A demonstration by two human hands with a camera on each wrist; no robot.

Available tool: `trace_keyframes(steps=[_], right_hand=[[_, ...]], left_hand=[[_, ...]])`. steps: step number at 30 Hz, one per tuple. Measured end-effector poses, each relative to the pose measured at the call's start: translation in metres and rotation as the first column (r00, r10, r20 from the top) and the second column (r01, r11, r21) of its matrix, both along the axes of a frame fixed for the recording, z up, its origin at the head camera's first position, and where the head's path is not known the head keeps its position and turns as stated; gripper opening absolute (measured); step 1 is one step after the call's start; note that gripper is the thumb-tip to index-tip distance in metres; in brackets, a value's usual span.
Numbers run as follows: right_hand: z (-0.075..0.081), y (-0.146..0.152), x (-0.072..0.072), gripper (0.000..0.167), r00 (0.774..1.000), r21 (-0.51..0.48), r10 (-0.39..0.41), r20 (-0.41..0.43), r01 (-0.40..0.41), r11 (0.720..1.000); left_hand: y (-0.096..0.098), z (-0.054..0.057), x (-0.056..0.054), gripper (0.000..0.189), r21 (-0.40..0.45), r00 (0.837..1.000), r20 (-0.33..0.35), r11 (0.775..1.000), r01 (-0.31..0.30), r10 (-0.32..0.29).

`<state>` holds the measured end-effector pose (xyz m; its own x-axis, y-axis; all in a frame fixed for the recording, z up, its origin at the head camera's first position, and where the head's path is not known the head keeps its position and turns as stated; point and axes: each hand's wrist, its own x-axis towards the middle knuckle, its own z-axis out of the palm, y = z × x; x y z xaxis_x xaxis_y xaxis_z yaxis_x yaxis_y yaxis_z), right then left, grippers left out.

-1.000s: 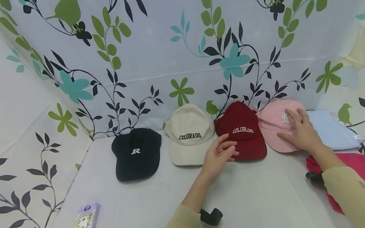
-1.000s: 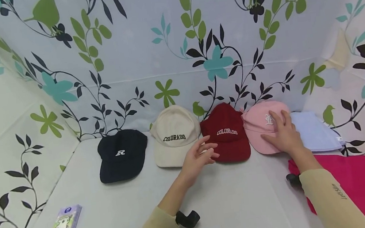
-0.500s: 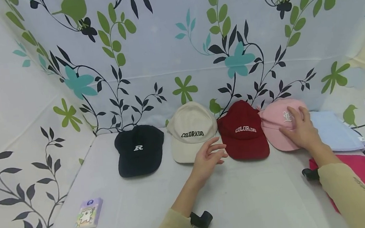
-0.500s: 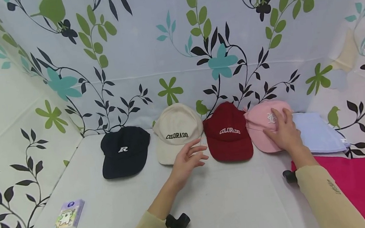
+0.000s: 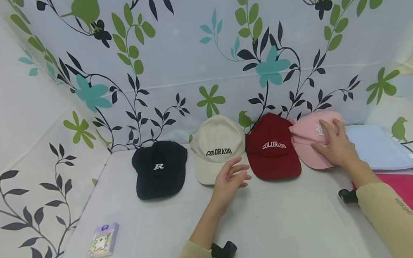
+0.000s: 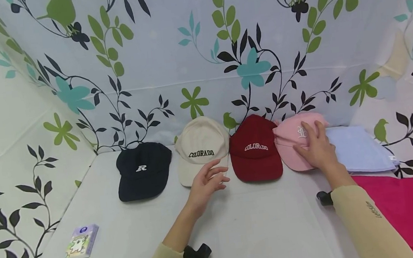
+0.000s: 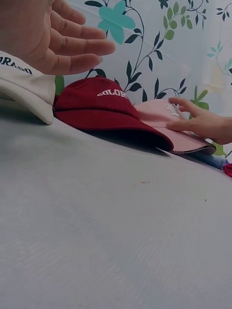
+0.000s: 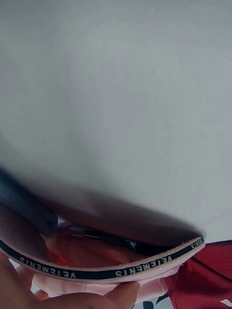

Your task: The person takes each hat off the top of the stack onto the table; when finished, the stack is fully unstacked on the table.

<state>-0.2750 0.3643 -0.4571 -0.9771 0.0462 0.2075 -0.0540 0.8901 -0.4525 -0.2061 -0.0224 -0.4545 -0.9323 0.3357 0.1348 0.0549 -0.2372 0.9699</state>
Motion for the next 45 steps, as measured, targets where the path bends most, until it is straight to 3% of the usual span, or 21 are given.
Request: trace_keyframes(steps=[11, 18, 24, 34, 39, 45], right_hand=[[0.004, 0.001, 0.001, 0.088, 1.0, 0.007, -0.004, -0.012, 0.004, 1.0], [0.021, 0.006, 0.005, 0.086, 1.0, 0.031, -0.015, -0.004, 0.015, 0.999], [0.038, 0.0, 0.007, 0.085, 0.999, 0.045, -0.011, -0.046, 0.013, 0.999], [0.052, -0.049, 0.004, 0.086, 0.984, -0.061, 0.116, -0.135, -0.125, 0.99], [0.053, -0.082, -0.001, 0.083, 0.962, -0.111, 0.198, -0.186, -0.22, 0.969], [0.056, -0.127, -0.003, 0.085, 0.95, -0.178, 0.242, -0.196, -0.277, 0.944]], left_hand=[[-0.005, -0.001, 0.002, 0.048, -0.022, 1.0, -0.004, 1.0, -0.02, 0.02], [-0.011, -0.001, 0.003, 0.048, -0.03, 0.999, -0.001, 0.998, -0.05, 0.05], [-0.015, -0.002, 0.003, 0.047, -0.016, 0.999, -0.012, 0.998, -0.053, 0.052], [-0.028, 0.001, 0.006, 0.049, -0.024, 0.997, -0.037, 0.997, -0.076, 0.075], [-0.042, 0.004, 0.007, 0.049, -0.018, 0.989, -0.075, 0.991, -0.132, 0.13], [-0.064, 0.007, 0.007, 0.052, -0.031, 0.977, -0.088, 0.98, -0.199, 0.195]])
